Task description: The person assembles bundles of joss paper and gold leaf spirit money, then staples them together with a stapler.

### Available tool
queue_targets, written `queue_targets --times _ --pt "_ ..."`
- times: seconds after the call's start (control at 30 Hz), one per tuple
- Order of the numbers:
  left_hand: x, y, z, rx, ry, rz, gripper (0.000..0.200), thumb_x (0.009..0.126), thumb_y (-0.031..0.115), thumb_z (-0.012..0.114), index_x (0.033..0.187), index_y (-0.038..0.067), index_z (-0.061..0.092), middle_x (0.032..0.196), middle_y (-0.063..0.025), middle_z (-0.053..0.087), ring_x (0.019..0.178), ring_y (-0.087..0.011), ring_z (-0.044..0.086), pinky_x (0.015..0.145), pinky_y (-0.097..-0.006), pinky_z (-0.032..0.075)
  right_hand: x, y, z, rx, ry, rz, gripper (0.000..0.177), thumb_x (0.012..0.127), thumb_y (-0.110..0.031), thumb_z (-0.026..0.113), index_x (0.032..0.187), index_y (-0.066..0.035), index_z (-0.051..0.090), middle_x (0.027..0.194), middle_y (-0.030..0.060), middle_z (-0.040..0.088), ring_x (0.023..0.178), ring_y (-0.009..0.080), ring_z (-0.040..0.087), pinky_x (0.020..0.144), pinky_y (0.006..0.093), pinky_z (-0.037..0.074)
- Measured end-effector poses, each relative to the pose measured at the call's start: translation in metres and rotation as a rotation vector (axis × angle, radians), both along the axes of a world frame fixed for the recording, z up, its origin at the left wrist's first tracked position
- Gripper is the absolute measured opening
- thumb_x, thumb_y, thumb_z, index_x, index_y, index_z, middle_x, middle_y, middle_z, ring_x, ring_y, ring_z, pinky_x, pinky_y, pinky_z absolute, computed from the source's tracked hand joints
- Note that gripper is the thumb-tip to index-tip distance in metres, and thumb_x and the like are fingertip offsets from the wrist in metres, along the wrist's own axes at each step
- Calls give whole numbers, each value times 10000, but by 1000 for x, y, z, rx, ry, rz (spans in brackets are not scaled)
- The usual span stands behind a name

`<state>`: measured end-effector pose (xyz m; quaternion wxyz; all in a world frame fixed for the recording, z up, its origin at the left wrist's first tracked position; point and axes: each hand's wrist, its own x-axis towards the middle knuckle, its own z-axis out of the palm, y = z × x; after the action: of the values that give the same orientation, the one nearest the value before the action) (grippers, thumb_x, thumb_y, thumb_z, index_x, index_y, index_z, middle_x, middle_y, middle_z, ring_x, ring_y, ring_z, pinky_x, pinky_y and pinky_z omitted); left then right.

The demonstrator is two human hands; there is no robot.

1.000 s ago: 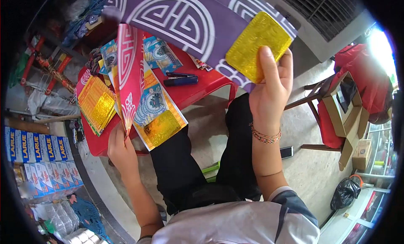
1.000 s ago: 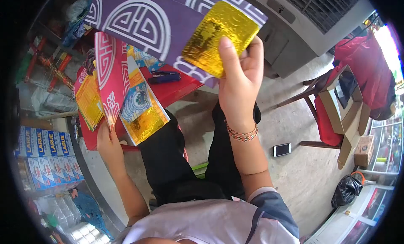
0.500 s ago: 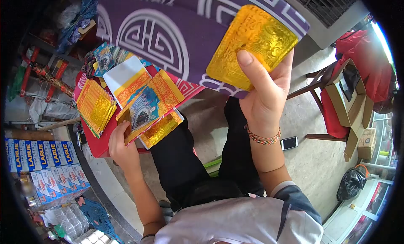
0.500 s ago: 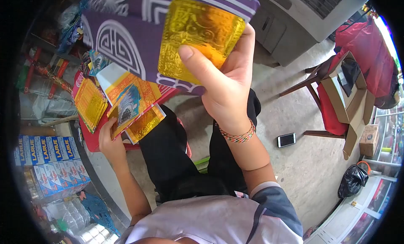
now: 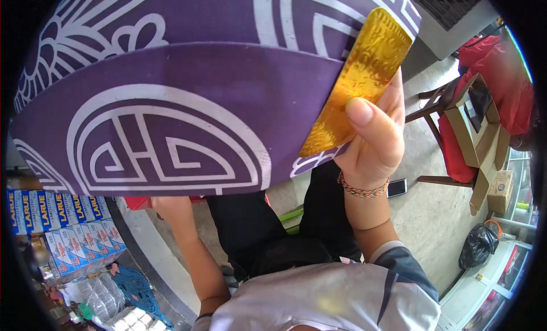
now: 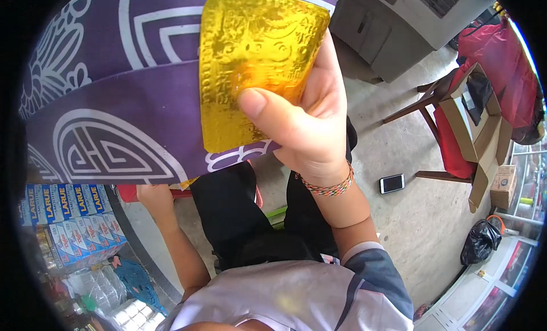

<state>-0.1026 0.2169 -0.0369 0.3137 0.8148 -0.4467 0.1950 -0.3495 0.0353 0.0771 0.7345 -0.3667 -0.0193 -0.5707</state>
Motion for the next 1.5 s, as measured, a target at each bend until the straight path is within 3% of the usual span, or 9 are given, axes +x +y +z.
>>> queue_targets --times 0.13,0.2,0.43,0.93,1.03,1.13,1.23,1.37,1.5 --pt "-4 5 -4 -87 45 -72 354 781 126 651 1096 -27 602 1089 -193 627 1012 -372 589 881 -428 442 -2 -2 0 20 -65 99 607 771 41 638 1315 -18 375 1190 133 571 1080 220 592 933 357 482" --pt "2 14 -14 8 -115 -110 416 797 149 654 1182 16 569 1191 -183 583 1067 -348 572 919 -435 427 0 -7 -9 -9 -173 152 584 784 -41 518 1330 55 335 1244 219 520 1089 309 586 939 396 488" --pt "2 19 -17 19 -109 -100 409 799 150 651 1179 19 572 1180 -179 589 1061 -351 574 908 -435 433 -3 -7 -6 48 -218 279 574 788 68 568 1325 -11 382 1212 152 563 1094 252 592 941 383 483" --pt "10 17 -21 82 4 -25 363 785 152 646 1127 37 610 1094 -173 627 1011 -367 589 840 -427 461 -1 -17 -12 127 -304 414 342 879 -92 499 1175 79 506 1134 209 599 1023 272 625 880 391 519" --pt "-7 2 20 52 47 18 311 711 -15 638 1021 -7 637 956 -160 662 897 -325 637 811 -372 488 -17 -33 -6 -45 46 -157 266 873 -101 573 1101 35 580 1028 89 629 942 178 614 850 307 478" --pt "-10 2 40 -117 171 19 354 679 -103 619 1019 -6 635 955 -132 671 879 -255 655 824 -323 492 -26 -63 16 -158 125 -778 235 835 -7 620 1069 -8 599 1030 95 637 937 182 626 818 309 509" --pt "0 10 49 -294 402 -43 371 713 -153 550 1050 -14 619 991 -87 667 930 -161 631 842 -277 477 -11 -83 31 -351 87 -910 226 793 84 645 993 -3 584 968 90 650 860 155 642 792 273 513" --pt "17 25 53 -468 684 -132 300 816 -95 499 1101 -38 576 1049 -94 631 945 -167 608 868 -284 464 23 -116 0 -722 619 -1149 181 765 45 690 924 -41 678 972 66 672 822 116 631 758 246 507" --pt "33 38 33 -595 967 -167 312 903 38 461 1208 2 514 1081 -81 605 979 -176 595 886 -297 472 35 -134 -12 -1200 1023 -1139 186 785 -34 627 934 -119 697 1036 38 670 1103 207 569 981 377 371"
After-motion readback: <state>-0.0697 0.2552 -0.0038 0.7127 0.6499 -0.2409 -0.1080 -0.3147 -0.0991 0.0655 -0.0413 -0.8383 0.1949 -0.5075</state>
